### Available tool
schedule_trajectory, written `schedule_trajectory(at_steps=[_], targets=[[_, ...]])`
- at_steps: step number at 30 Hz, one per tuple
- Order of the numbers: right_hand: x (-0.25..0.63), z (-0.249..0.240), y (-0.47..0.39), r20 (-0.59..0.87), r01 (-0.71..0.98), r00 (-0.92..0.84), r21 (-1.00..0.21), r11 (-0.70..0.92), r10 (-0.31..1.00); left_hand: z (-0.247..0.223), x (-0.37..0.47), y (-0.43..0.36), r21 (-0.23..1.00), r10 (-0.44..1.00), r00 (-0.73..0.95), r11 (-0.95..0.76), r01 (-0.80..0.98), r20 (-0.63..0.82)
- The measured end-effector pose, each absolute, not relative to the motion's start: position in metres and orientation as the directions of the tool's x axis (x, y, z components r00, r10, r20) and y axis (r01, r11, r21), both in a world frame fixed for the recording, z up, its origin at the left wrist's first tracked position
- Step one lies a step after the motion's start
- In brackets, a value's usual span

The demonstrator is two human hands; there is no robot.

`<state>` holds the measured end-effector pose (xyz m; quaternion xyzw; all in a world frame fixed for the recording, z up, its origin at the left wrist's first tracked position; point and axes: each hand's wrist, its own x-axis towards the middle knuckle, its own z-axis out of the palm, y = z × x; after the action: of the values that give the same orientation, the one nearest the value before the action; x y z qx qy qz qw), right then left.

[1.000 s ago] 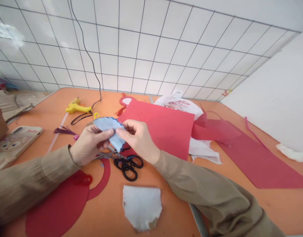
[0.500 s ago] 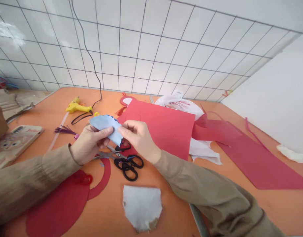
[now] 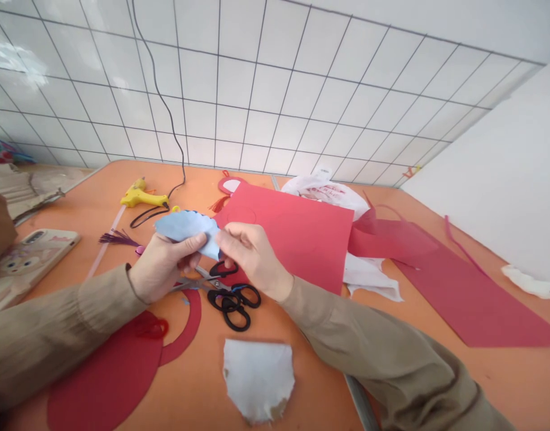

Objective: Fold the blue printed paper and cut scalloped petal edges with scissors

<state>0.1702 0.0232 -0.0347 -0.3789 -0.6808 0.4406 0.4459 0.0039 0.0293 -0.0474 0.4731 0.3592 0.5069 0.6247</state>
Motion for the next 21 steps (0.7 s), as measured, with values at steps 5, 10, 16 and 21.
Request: schedule_trajectory(at_steps=[5, 10, 16, 21], targets=[[0.164, -0.031, 0.019, 0.23, 0.205, -0.239, -0.938, 0.281, 0.943, -0.048, 0.004, 0.028, 0.952, 0.967, 0.254, 0.046, -0.302, 0.034], [0.166, -0.033, 0.021, 0.2, 0.175, -0.25, -0.953, 0.248, 0.947, -0.046, 0.004, 0.028, 0.954, 0.945, 0.327, 0.078, -0.29, 0.022], [0.17, -0.035, 0.029, 0.142, 0.27, -0.346, -0.932, 0.243, 0.928, -0.043, 0.003, 0.033, 0.942, 0.975, 0.215, 0.023, -0.336, 0.053], [0.172, -0.026, 0.025, 0.127, 0.554, -0.63, -0.618, 0.558, 0.766, -0.037, 0.001, 0.036, 0.919, 0.986, 0.155, 0.004, -0.395, 0.062]])
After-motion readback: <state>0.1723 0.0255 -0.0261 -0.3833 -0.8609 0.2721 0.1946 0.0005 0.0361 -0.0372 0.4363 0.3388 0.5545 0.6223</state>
